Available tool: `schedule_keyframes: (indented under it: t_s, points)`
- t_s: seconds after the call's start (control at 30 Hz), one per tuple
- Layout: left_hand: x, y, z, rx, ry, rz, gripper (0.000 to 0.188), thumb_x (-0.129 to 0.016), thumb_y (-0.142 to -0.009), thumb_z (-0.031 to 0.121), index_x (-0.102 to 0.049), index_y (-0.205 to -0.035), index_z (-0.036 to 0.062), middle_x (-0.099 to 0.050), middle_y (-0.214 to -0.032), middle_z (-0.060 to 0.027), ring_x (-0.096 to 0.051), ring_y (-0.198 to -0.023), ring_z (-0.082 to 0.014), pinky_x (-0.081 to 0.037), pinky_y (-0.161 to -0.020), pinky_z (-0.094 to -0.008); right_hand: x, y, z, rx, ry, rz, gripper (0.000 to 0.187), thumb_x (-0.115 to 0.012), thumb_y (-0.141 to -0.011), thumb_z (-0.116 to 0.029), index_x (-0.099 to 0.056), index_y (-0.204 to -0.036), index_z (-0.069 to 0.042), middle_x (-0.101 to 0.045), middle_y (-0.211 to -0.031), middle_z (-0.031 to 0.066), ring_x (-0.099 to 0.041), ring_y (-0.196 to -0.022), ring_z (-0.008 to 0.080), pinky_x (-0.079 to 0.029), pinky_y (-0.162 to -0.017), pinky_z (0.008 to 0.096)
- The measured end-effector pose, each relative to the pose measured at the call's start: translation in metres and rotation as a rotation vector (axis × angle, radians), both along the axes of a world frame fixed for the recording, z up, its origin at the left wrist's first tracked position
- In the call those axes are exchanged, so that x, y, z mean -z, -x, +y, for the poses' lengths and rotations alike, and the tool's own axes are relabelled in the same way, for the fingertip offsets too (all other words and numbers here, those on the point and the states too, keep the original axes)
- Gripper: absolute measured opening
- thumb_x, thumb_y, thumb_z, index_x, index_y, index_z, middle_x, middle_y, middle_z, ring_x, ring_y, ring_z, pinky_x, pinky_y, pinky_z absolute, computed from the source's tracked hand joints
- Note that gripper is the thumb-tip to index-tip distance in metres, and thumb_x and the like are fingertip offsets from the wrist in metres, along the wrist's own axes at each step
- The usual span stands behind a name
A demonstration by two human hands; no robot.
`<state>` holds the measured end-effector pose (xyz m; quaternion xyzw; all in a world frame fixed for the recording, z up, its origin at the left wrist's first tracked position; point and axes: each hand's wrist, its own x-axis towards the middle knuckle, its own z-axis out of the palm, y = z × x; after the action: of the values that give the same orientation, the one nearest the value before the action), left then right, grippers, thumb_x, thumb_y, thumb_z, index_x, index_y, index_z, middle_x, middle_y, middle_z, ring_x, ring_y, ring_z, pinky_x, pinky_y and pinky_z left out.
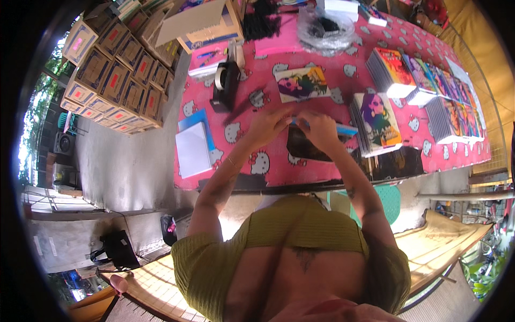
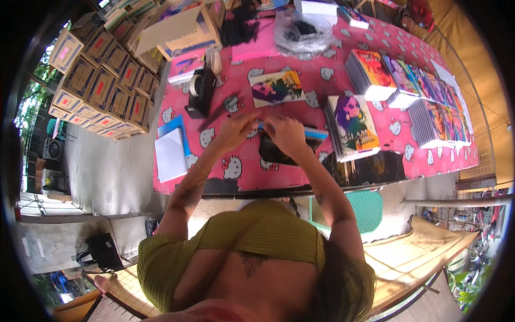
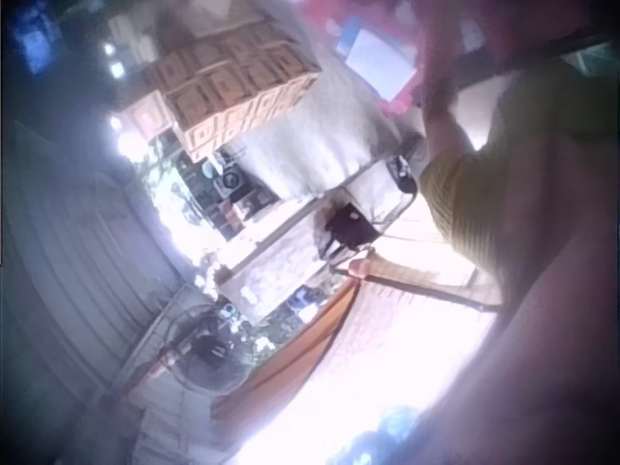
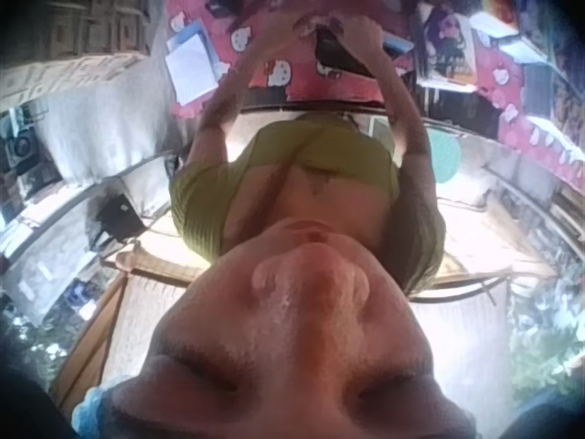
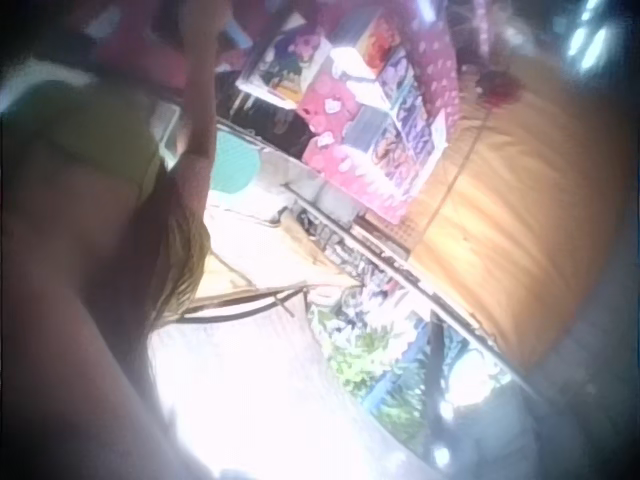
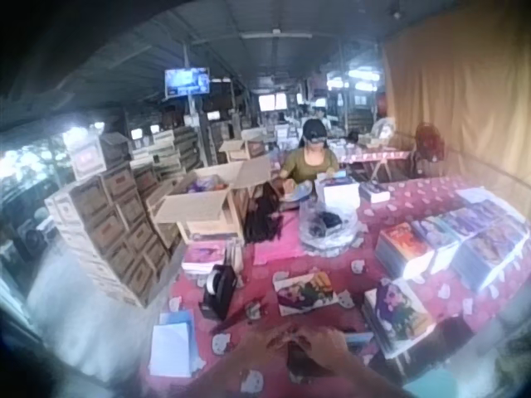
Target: The person wraps individual books in plastic sleeves and secures them with adhesive tape, working at a table covered with a pink cloth.
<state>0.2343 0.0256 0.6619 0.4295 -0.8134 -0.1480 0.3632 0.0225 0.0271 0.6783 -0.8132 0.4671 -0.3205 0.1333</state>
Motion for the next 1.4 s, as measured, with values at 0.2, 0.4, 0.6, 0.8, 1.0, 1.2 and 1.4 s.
schedule_keyframes:
  t_s: [0.2,0.4,0.6,0.8,1.0,1.2,1.4]
  points:
    - [-0.015,0.008,-0.003,0.071,0.003,-0.042,0.019,-0.069,-0.089,0.017,-0.063,-0.103,0.0063,-0.061,-0.091,-0.0113,-0.064,-0.073,-0.0337,-0.050,-0.061,-0.0426,-0.002,0.006,-0.004,-0.048,-0.025,-0.008,0.013,-0.069,-0.086,-0.022,-0.067,-0.094,-0.012,-0.069,-0.090,0.0085,-0.068,-0.076,0.0358,-0.055,-0.065,0.0463]
    - [-0.018,0.009,-0.008,0.105,0.006,-0.038,0.019,-0.069,-0.089,0.017,-0.063,-0.104,0.0081,-0.059,-0.090,-0.0103,-0.064,-0.074,-0.0328,-0.050,-0.060,-0.0415,-0.008,0.006,-0.003,-0.071,0.025,0.000,0.013,-0.068,-0.087,-0.020,-0.068,-0.097,-0.012,-0.068,-0.091,0.0088,-0.067,-0.077,0.0362,-0.055,-0.067,0.0467]
    - [-0.016,0.006,-0.011,0.124,-0.050,-0.124,0.024,-0.068,-0.091,0.019,-0.061,-0.111,0.0087,-0.059,-0.098,-0.0099,-0.065,-0.079,-0.0327,-0.051,-0.064,-0.0429,-0.009,0.018,0.003,-0.040,-0.029,0.119,0.014,-0.065,-0.088,-0.019,-0.069,-0.099,-0.012,-0.066,-0.097,0.0083,-0.067,-0.079,0.0362,-0.054,-0.073,0.0480]
    - [-0.019,0.007,-0.020,0.151,-0.093,-0.148,0.021,-0.067,-0.091,0.020,-0.060,-0.107,0.0081,-0.056,-0.096,-0.0103,-0.063,-0.079,-0.0328,-0.050,-0.065,-0.0445,-0.002,0.027,0.003,0.003,0.005,0.106,0.014,-0.063,-0.090,-0.022,-0.069,-0.099,-0.013,-0.066,-0.093,0.0083,-0.067,-0.075,0.0352,-0.054,-0.066,0.0468]
    - [-0.012,0.010,-0.026,0.093,-0.013,-0.273,0.039,-0.063,-0.093,0.037,-0.059,-0.121,0.0101,-0.057,-0.119,-0.0109,-0.062,-0.086,-0.0341,-0.051,-0.074,-0.0488,-0.006,0.029,-0.006,-0.016,-0.011,0.037,0.013,-0.065,-0.090,-0.022,-0.069,-0.099,-0.014,-0.068,-0.088,0.0075,-0.067,-0.078,0.0350,-0.054,-0.064,0.0480]
    - [0.000,0.059,0.020,-0.269,0.117,-0.510,0.076,-0.058,-0.091,0.050,-0.040,-0.143,-0.0024,-0.034,-0.150,-0.0204,-0.035,-0.136,-0.0392,-0.026,-0.107,-0.0623,-0.006,0.031,-0.014,-0.033,-0.067,0.116,0.014,-0.061,-0.092,-0.024,-0.067,-0.097,-0.013,-0.069,-0.090,0.0082,-0.067,-0.077,0.0362,-0.054,-0.064,0.0479]
    - [0.010,0.072,0.018,-0.423,0.201,-0.473,0.090,-0.058,-0.089,0.053,-0.030,-0.149,-0.0070,-0.022,-0.158,-0.0261,-0.019,-0.149,-0.0399,-0.013,-0.112,-0.0685,-0.010,0.040,-0.012,-0.069,-0.052,0.120,0.015,-0.061,-0.090,-0.023,-0.068,-0.099,-0.012,-0.068,-0.094,0.0095,-0.067,-0.080,0.0369,-0.054,-0.066,0.0465]
